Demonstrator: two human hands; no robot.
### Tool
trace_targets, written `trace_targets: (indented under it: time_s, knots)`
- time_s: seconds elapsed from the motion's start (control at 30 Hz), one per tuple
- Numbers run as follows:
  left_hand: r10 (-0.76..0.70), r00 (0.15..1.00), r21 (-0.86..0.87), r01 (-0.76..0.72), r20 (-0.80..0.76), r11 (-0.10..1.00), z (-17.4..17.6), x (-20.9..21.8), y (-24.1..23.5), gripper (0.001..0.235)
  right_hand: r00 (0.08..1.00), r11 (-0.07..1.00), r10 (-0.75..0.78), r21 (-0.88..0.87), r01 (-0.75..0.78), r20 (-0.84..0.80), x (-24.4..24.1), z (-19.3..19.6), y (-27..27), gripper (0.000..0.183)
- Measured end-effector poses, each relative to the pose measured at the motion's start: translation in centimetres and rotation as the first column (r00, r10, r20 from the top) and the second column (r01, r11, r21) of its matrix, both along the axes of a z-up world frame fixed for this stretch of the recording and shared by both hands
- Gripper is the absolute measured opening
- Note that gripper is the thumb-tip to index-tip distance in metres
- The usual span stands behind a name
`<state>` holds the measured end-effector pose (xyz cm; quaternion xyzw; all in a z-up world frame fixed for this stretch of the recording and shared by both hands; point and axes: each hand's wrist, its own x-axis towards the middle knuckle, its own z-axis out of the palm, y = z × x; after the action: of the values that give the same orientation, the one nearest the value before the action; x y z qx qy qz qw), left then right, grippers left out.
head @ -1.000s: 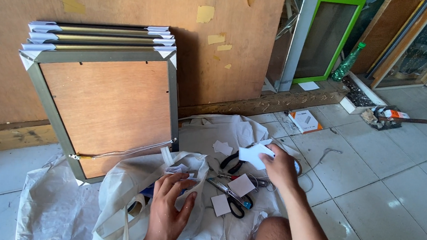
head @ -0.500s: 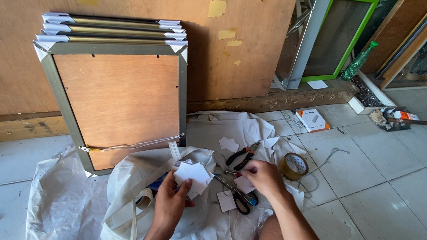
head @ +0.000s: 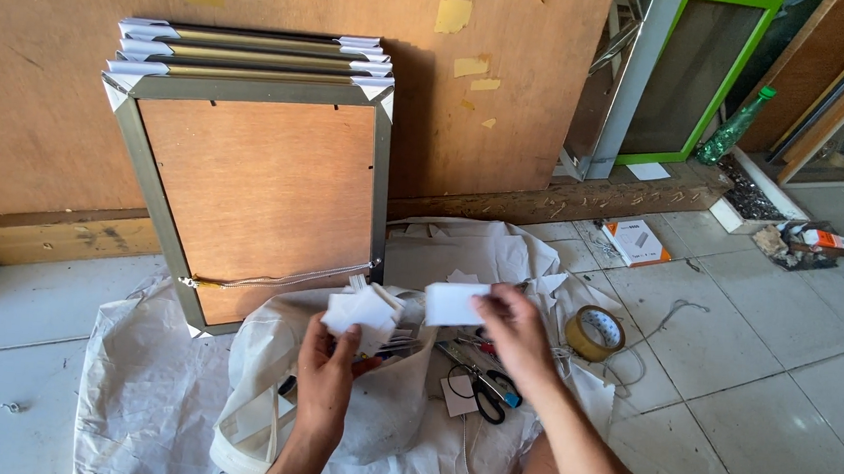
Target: The person wraps the corners of picture frames with paper and tape, organizes the finished frames into a stack, and then sorts various supplies into a white bag.
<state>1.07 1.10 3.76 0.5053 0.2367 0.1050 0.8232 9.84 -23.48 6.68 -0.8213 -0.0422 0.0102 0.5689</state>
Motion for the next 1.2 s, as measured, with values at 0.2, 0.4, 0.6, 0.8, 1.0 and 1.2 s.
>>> trace_targets:
  time_s: [0.2,0.4,0.6,0.8,1.0,1.2]
  knots:
    - [-0.427,0.88,0.575,0.463,-0.207,0.675,1.1,0.8,2.8,0.036,0.989,0.987,0.1,0.118,-0.113,0.109,-0.8,-3.3,7.2,0.019]
    - [-0.195,0.977,0.927,0.004,-0.083,-0.376,-5.2,1.7,7.9,0.025,0.865,0.971,0.227,-0.039,-0.235,0.447,-1.9,-1.9,10.7,0.036]
    - [0.086,0.994,0.826,0.109,-0.073,-0.553,-6.0,1.9,8.7,0.095,0.819,0.773,0.47,-0.602,-0.201,0.33,-0.2,-8.1,14.0,0.029]
    - [-0.052,0.983,0.93,-0.184,0.176,-0.318,-0.1,-0.1,5.1,0.063,0.65,0.856,0.449,-0.502,-0.118,0.613,-0.4,-2.0,13.3,0.023]
    - [-0.458,0.832,0.935,-0.185,0.313,0.302,1.3,-1.5,0.1,0.009,0.98,0.859,-0.073,-0.487,0.157,0.187,12.6,-3.4,4.9,0.017]
    - [-0.74,0.668,0.946,0.186,0.076,0.265,-4.7,-1.3,-3.3,0.013,0.949,0.52,0.057,-0.802,-0.293,-0.31,15.8,-7.0,2.4,0.053]
